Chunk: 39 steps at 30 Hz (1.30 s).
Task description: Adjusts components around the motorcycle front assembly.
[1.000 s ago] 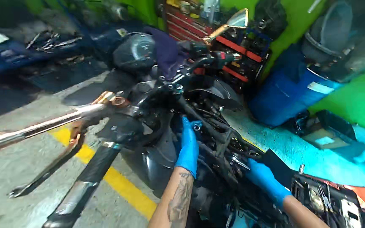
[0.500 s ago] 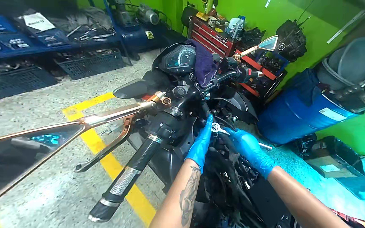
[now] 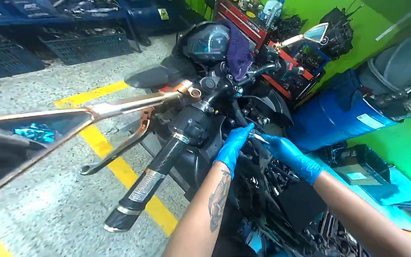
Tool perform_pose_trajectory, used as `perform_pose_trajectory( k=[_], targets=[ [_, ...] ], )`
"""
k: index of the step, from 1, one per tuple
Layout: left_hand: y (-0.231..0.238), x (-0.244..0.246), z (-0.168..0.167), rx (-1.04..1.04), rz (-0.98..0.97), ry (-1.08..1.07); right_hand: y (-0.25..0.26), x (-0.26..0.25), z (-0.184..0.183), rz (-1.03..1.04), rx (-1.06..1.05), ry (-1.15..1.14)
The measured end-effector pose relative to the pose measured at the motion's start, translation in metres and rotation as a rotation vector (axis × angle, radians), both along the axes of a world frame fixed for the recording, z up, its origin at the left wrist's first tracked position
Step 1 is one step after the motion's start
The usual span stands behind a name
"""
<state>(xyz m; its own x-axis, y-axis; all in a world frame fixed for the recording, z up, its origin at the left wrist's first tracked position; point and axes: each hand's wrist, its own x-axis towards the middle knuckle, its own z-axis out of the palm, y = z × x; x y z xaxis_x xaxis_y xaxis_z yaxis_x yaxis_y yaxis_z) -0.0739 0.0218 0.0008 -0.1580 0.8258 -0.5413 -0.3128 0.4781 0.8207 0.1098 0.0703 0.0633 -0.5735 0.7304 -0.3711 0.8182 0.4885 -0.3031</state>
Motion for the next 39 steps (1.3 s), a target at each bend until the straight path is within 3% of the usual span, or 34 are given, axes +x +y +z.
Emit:
perform_pose_trajectory(
  k=[4, 12, 15, 20, 31, 35, 39],
  targets=[
    [0.000, -0.005, -0.003, 0.029, 0.009, -0.108, 0.020, -0.004, 0.003, 0.102, 0.048, -0.119],
    [-0.004, -0.008, 0.000, 0.056, 0.064, -0.207, 0.066, -0.029, 0.000, 0.497, 0.458, -0.175],
    [-0.005, -0.009, 0.002, 0.058, 0.048, -0.190, 0.075, -0.035, -0.008, 0.570, 0.525, -0.153],
    [-0.005, -0.010, 0.006, 0.062, 0.027, -0.162, 0.070, -0.036, -0.010, 0.543, 0.506, -0.262],
    [-0.004, -0.011, 0.000, 0.135, -0.008, -0.136, 0.007, -0.026, -0.002, 0.265, 0.389, -0.420],
    [-0.005, -0.011, -0.001, 0.114, -0.014, -0.151, 0.028, -0.031, -0.002, 0.376, 0.515, -0.377],
    [-0.005, -0.011, 0.000, 0.126, -0.024, -0.123, 0.040, -0.051, 0.001, 0.407, 0.455, -0.494]
  ],
)
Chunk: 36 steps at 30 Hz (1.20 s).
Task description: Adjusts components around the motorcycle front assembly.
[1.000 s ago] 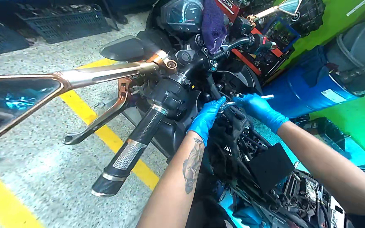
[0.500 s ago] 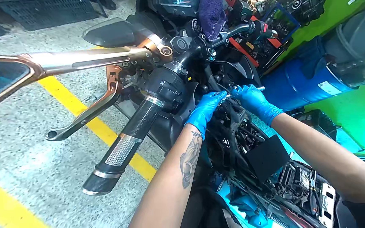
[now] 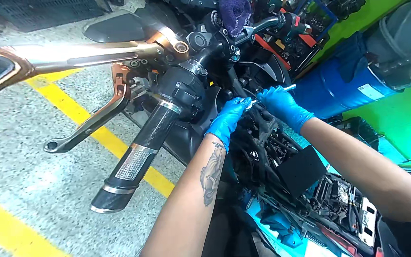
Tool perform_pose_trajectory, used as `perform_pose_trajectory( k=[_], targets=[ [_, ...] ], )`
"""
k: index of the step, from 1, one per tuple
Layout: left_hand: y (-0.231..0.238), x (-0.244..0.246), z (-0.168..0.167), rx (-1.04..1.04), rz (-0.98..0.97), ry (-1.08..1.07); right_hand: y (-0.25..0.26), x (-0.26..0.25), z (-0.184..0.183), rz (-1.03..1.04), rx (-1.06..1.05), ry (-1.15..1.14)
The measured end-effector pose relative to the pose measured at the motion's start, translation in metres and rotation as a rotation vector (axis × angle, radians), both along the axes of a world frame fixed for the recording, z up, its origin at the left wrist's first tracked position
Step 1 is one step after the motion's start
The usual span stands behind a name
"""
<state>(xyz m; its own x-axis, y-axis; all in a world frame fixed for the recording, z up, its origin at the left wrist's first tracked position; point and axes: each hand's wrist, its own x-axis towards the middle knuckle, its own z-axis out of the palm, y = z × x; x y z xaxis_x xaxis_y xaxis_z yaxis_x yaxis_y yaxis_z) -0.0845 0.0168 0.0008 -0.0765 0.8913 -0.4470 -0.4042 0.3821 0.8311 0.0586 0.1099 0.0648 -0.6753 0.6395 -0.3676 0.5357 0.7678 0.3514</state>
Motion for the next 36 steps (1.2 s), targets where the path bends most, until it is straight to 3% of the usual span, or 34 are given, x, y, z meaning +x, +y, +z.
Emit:
perform_pose_trajectory(
  k=[8, 11, 13, 16, 18, 21, 23, 26, 28, 32, 36],
  targets=[
    [0.004, -0.002, -0.006, 0.019, 0.001, 0.015, -0.083, -0.007, 0.021, -0.443, -0.230, -0.055],
    [0.004, -0.001, -0.002, 0.012, -0.003, 0.046, -0.085, -0.011, 0.022, -0.535, -0.355, -0.084],
    [0.004, -0.003, -0.002, 0.008, -0.038, 0.094, -0.062, -0.011, 0.021, -0.478, -0.315, -0.093],
    [0.009, 0.004, -0.004, 0.064, -0.124, 0.314, -0.028, -0.010, 0.009, -0.374, -0.092, -0.007],
    [0.011, 0.006, -0.003, 0.061, -0.103, 0.415, -0.042, -0.021, 0.005, -0.446, -0.040, 0.062],
    [0.015, 0.016, -0.001, -0.053, 0.113, 0.427, -0.094, -0.026, 0.016, -0.582, -0.259, 0.013],
    [0.020, 0.018, -0.005, -0.099, 0.223, 0.393, -0.086, -0.030, 0.020, -0.577, -0.389, -0.018],
    [0.024, 0.014, -0.003, -0.081, 0.147, 0.398, -0.040, -0.025, 0.002, -0.386, -0.152, 0.050],
    [0.026, 0.020, -0.001, -0.054, 0.136, 0.448, -0.037, -0.021, -0.005, -0.403, -0.094, 0.134],
    [0.030, 0.024, -0.007, 0.023, 0.254, 0.573, -0.071, -0.022, 0.014, -0.519, -0.485, 0.135],
    [0.024, 0.024, -0.003, 0.039, 0.153, 0.585, -0.024, -0.017, -0.006, -0.341, -0.153, 0.201]
  ],
)
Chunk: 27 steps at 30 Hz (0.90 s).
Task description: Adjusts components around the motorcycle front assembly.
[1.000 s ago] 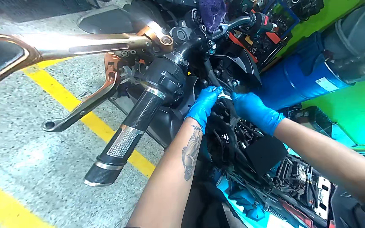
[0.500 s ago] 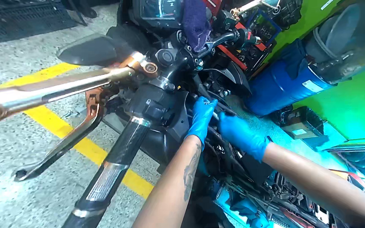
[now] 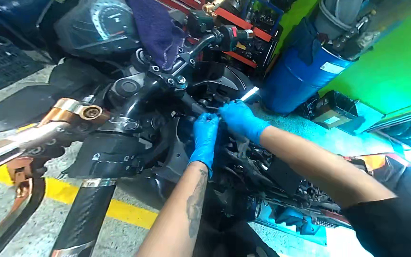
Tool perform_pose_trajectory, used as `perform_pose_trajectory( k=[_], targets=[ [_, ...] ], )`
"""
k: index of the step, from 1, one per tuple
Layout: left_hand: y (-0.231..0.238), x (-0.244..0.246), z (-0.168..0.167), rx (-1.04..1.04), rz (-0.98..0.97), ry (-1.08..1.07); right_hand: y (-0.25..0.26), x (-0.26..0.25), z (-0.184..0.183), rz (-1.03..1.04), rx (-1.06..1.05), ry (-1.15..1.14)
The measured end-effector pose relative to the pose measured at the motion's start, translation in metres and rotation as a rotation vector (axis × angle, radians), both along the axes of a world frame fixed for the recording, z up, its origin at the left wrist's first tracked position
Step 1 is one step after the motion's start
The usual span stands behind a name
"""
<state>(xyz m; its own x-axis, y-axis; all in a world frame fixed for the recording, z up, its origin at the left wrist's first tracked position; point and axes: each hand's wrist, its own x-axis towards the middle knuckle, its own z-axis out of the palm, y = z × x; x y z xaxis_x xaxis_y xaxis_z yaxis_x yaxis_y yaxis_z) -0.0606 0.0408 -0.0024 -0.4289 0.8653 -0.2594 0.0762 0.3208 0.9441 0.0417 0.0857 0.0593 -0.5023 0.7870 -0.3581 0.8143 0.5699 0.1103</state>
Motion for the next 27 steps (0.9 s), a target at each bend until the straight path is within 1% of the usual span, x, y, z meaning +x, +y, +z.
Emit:
perform_pose_trajectory(
  k=[1, 2, 4, 5, 6, 8, 9, 10, 11, 12, 13, 14, 15, 17, 18, 19, 20, 22, 23, 24, 26, 27],
  targets=[
    [-0.001, 0.001, 0.001, 0.009, 0.001, 0.033, -0.007, -0.003, -0.002, -0.030, 0.031, 0.027],
    [0.002, 0.000, 0.002, 0.023, 0.014, 0.065, -0.018, -0.008, 0.005, -0.072, -0.025, 0.031],
    [0.007, -0.002, -0.002, 0.013, 0.005, 0.088, -0.034, -0.007, 0.021, -0.082, -0.352, 0.042],
    [0.008, -0.003, -0.004, 0.010, -0.018, 0.094, -0.029, -0.003, 0.019, -0.035, -0.422, 0.088],
    [0.009, -0.004, -0.004, 0.001, -0.033, 0.086, -0.015, -0.001, 0.015, 0.030, -0.378, 0.085],
    [0.005, -0.007, -0.001, -0.005, -0.093, 0.097, 0.006, 0.000, 0.001, 0.078, -0.150, 0.054],
    [0.001, -0.007, 0.001, -0.004, -0.100, 0.117, 0.005, -0.002, -0.006, 0.072, -0.062, 0.058],
    [0.000, -0.007, 0.001, 0.017, -0.085, 0.123, -0.003, -0.005, -0.005, 0.039, -0.030, 0.059],
    [-0.002, -0.008, 0.000, 0.039, -0.064, 0.121, -0.014, -0.007, 0.003, -0.005, -0.085, 0.039],
    [-0.001, -0.008, -0.003, 0.041, -0.049, 0.114, -0.022, -0.002, 0.011, -0.027, -0.220, 0.037],
    [0.001, -0.006, -0.005, 0.047, -0.058, 0.106, -0.023, 0.003, 0.016, -0.047, -0.373, 0.052],
    [0.004, -0.006, -0.005, 0.039, -0.061, 0.106, -0.015, 0.006, 0.014, -0.020, -0.421, 0.059],
    [0.004, -0.006, -0.005, 0.020, -0.070, 0.089, -0.007, 0.007, 0.014, 0.026, -0.389, 0.024],
    [0.002, -0.005, -0.001, 0.004, -0.092, 0.066, 0.005, 0.009, 0.010, 0.064, -0.173, -0.017],
    [0.001, -0.003, 0.001, 0.004, -0.089, 0.074, 0.005, 0.012, 0.006, 0.061, -0.074, 0.008],
    [0.000, -0.001, 0.001, 0.019, -0.060, 0.081, -0.004, 0.011, 0.005, 0.037, -0.035, 0.028],
    [0.000, 0.000, 0.000, 0.050, -0.016, 0.075, -0.018, 0.009, 0.011, -0.004, -0.062, 0.035],
    [0.005, 0.003, -0.006, 0.071, 0.078, 0.010, -0.044, 0.006, 0.026, -0.038, -0.306, -0.019],
    [0.006, 0.004, -0.007, 0.078, 0.088, -0.030, -0.044, 0.005, 0.030, -0.031, -0.404, -0.044],
    [0.005, 0.003, -0.006, 0.071, 0.082, -0.065, -0.033, 0.004, 0.029, 0.004, -0.386, -0.038],
    [-0.007, 0.000, 0.001, 0.044, -0.002, -0.088, -0.003, 0.004, 0.014, 0.070, -0.148, -0.039],
    [-0.013, 0.002, 0.003, 0.050, -0.035, -0.080, 0.004, 0.006, 0.005, 0.061, -0.030, -0.049]
  ],
)
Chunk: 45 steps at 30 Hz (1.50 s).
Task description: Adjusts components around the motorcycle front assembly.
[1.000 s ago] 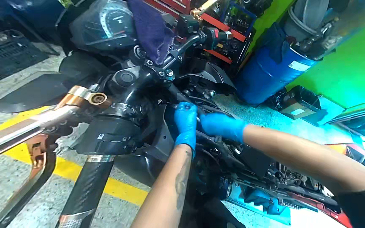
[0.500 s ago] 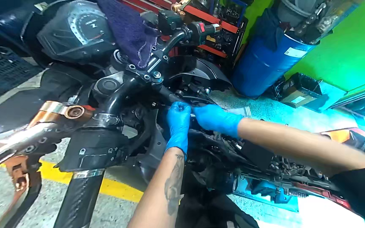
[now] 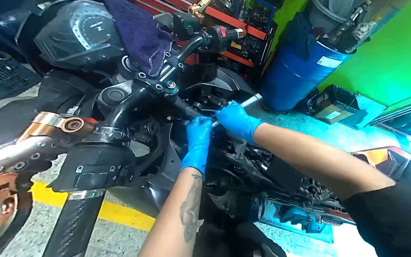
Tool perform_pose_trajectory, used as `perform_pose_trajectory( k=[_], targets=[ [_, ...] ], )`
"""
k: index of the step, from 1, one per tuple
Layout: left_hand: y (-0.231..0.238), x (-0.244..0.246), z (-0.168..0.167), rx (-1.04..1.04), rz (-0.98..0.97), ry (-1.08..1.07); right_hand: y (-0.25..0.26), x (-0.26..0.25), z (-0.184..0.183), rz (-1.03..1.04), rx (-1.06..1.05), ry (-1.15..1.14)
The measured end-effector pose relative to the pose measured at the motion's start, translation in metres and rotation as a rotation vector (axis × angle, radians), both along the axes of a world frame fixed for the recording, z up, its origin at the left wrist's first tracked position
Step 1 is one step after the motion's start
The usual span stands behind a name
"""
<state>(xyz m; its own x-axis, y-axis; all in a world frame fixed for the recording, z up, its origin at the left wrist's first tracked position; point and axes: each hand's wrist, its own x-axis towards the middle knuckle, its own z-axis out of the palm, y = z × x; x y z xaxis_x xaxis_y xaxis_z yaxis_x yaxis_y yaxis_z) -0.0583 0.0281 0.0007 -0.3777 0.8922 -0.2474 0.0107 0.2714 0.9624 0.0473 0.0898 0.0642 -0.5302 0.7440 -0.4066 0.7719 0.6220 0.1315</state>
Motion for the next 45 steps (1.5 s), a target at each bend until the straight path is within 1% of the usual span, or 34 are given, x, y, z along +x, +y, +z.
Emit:
perform_pose_trajectory(
  k=[1, 2, 3, 5, 6, 7, 9, 10, 11, 12, 14, 15, 16, 18, 19, 20, 21, 23, 24, 25, 27, 28, 29, 30, 32, 33, 34, 37, 38, 39, 41, 42, 43, 45],
  targets=[
    [-0.003, 0.002, -0.001, 0.025, 0.006, 0.014, -0.005, 0.001, -0.004, -0.029, 0.049, 0.023],
    [-0.002, 0.002, -0.005, 0.072, 0.034, 0.021, -0.018, 0.001, -0.001, -0.061, 0.034, 0.045],
    [0.002, 0.002, -0.009, 0.119, 0.074, 0.015, -0.032, 0.000, 0.009, -0.089, -0.070, 0.042],
    [0.002, 0.005, -0.013, 0.148, 0.090, 0.025, -0.047, 0.000, 0.025, -0.116, -0.373, 0.033],
    [0.002, 0.006, -0.013, 0.141, 0.080, 0.021, -0.040, 0.000, 0.026, -0.086, -0.384, 0.046],
    [0.001, 0.004, -0.013, 0.129, 0.057, 0.031, -0.027, -0.001, 0.021, -0.070, -0.298, 0.048],
    [0.000, 0.005, -0.011, 0.119, -0.004, 0.054, -0.008, -0.001, 0.001, -0.076, -0.016, 0.042],
    [-0.003, 0.008, -0.011, 0.125, -0.008, 0.064, -0.010, 0.000, -0.008, -0.090, 0.070, 0.060],
    [-0.003, 0.009, -0.011, 0.132, 0.008, 0.070, -0.023, 0.000, -0.008, -0.112, 0.082, 0.076],
    [0.002, 0.007, -0.009, 0.138, 0.031, 0.054, -0.039, 0.000, 0.001, -0.121, 0.019, 0.059],
    [0.008, 0.007, -0.014, 0.107, 0.076, 0.025, -0.062, 0.006, 0.014, -0.110, -0.210, 0.043],
    [0.011, 0.007, -0.015, 0.097, 0.088, 0.005, -0.056, 0.008, 0.014, -0.081, -0.234, 0.052],
    [0.013, 0.005, -0.015, 0.091, 0.095, -0.011, -0.041, 0.008, 0.011, -0.055, -0.185, 0.063],
    [0.011, 0.007, -0.013, 0.083, 0.058, -0.001, -0.012, 0.006, -0.003, -0.050, 0.015, 0.045],
    [0.006, 0.010, -0.011, 0.083, 0.042, 0.019, -0.009, 0.005, -0.009, -0.073, 0.079, 0.050],
    [0.000, 0.011, -0.009, 0.092, 0.031, 0.045, -0.018, 0.003, -0.009, -0.099, 0.079, 0.067],
    [0.003, 0.008, -0.010, 0.104, 0.047, 0.069, -0.031, 0.001, 0.001, -0.118, 0.004, 0.074],
    [0.008, 0.005, -0.017, 0.083, 0.110, 0.042, -0.046, 0.006, 0.018, -0.116, -0.299, 0.069],
    [0.011, 0.004, -0.020, 0.077, 0.134, 0.016, -0.040, 0.007, 0.017, -0.071, -0.338, 0.085],
    [0.012, 0.002, -0.021, 0.082, 0.142, -0.016, -0.025, 0.005, 0.010, -0.015, -0.276, 0.106],
    [0.012, 0.003, -0.019, 0.080, 0.111, -0.054, 0.000, 0.001, -0.008, 0.009, -0.035, 0.106],
    [0.013, 0.005, -0.018, 0.070, 0.113, -0.050, 0.003, -0.001, -0.016, -0.012, 0.055, 0.109],
    [0.013, 0.005, -0.018, 0.064, 0.127, -0.041, -0.007, -0.005, -0.016, -0.050, 0.076, 0.109],
    [0.014, 0.003, -0.016, 0.060, 0.144, -0.026, -0.022, -0.009, -0.008, -0.089, 0.027, 0.086],
    [0.011, 0.001, -0.016, 0.041, 0.131, -0.003, -0.048, -0.004, 0.009, -0.144, -0.254, 0.043],
    [0.011, 0.000, -0.016, 0.040, 0.134, -0.022, -0.047, 0.000, 0.011, -0.130, -0.327, 0.049],
    [0.011, -0.002, -0.016, 0.032, 0.134, -0.039, -0.038, 0.000, 0.010, -0.099, -0.302, 0.040],
    [0.015, -0.004, -0.014, 0.003, 0.074, -0.061, -0.011, -0.005, -0.010, -0.110, 0.046, 0.018],
    [0.015, -0.003, -0.013, -0.004, 0.086, -0.063, -0.017, -0.008, -0.012, -0.145, 0.085, 0.031],
    [0.016, -0.004, -0.012, -0.007, 0.105, -0.070, -0.032, -0.013, -0.005, -0.185, 0.052, 0.032],
    [0.017, -0.004, -0.013, -0.015, 0.112, -0.099, -0.060, -0.012, 0.007, -0.224, -0.196, -0.024],
    [0.018, -0.003, -0.013, -0.013, 0.098, -0.121, -0.061, -0.010, 0.009, -0.206, -0.296, -0.042],
    [0.019, -0.005, -0.012, -0.007, 0.108, -0.136, -0.053, -0.009, 0.009, -0.149, -0.293, -0.028],
    [0.019, -0.009, -0.012, -0.014, 0.082, -0.121, -0.026, -0.010, 0.001, -0.078, -0.087, 0.004]
  ],
)
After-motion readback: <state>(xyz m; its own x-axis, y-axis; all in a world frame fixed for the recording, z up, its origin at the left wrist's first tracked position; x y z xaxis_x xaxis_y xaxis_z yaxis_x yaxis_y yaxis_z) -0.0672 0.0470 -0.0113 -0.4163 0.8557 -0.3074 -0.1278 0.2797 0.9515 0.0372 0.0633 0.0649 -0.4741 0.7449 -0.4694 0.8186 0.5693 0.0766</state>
